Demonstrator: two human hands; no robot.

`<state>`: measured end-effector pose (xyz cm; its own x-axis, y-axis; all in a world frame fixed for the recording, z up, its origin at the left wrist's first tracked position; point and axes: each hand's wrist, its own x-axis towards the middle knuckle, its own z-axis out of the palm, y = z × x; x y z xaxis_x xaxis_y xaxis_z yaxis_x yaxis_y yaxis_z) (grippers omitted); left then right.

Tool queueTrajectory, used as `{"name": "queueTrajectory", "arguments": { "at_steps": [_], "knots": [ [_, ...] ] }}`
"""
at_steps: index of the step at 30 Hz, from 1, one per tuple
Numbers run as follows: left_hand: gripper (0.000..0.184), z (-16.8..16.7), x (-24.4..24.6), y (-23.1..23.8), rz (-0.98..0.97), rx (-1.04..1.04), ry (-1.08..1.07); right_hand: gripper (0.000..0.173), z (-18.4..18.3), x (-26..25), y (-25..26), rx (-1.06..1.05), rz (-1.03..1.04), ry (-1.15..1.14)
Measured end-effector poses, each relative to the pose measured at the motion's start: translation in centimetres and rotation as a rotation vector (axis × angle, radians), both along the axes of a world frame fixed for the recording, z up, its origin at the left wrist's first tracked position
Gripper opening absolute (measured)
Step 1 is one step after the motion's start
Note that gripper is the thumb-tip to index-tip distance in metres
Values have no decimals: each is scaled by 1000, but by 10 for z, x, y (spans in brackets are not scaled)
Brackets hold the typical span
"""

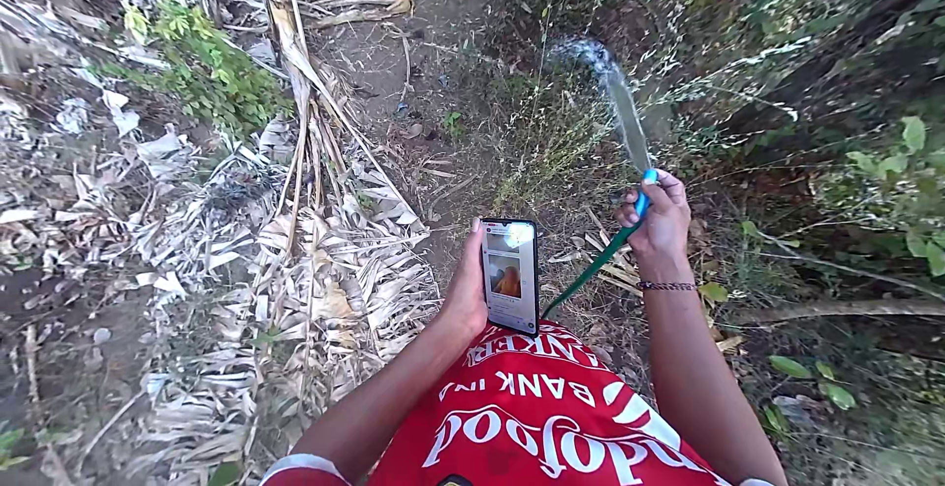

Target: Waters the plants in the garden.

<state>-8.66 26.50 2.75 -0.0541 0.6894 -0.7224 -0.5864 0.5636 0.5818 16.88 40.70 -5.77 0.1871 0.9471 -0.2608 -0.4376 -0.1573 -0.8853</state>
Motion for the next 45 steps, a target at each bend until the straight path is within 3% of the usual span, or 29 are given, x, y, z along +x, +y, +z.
{"name": "queueTrajectory", "arguments": {
  "at_steps": [5,28,36,45],
  "knots": [
    [85,0,-2,1,-26,6,-36,19,1,-1,0,-5,4,-22],
    [64,-5,8,3,-55,-17,82,18,3,2,4,4,-3,-7],
    [84,4,6,2,-75,67,-78,19,0,4,3,2,5,-32],
    [76,-5,4,-3,-104,92,-84,19,0,3,0,-5,-7,-13]
  ]
}}
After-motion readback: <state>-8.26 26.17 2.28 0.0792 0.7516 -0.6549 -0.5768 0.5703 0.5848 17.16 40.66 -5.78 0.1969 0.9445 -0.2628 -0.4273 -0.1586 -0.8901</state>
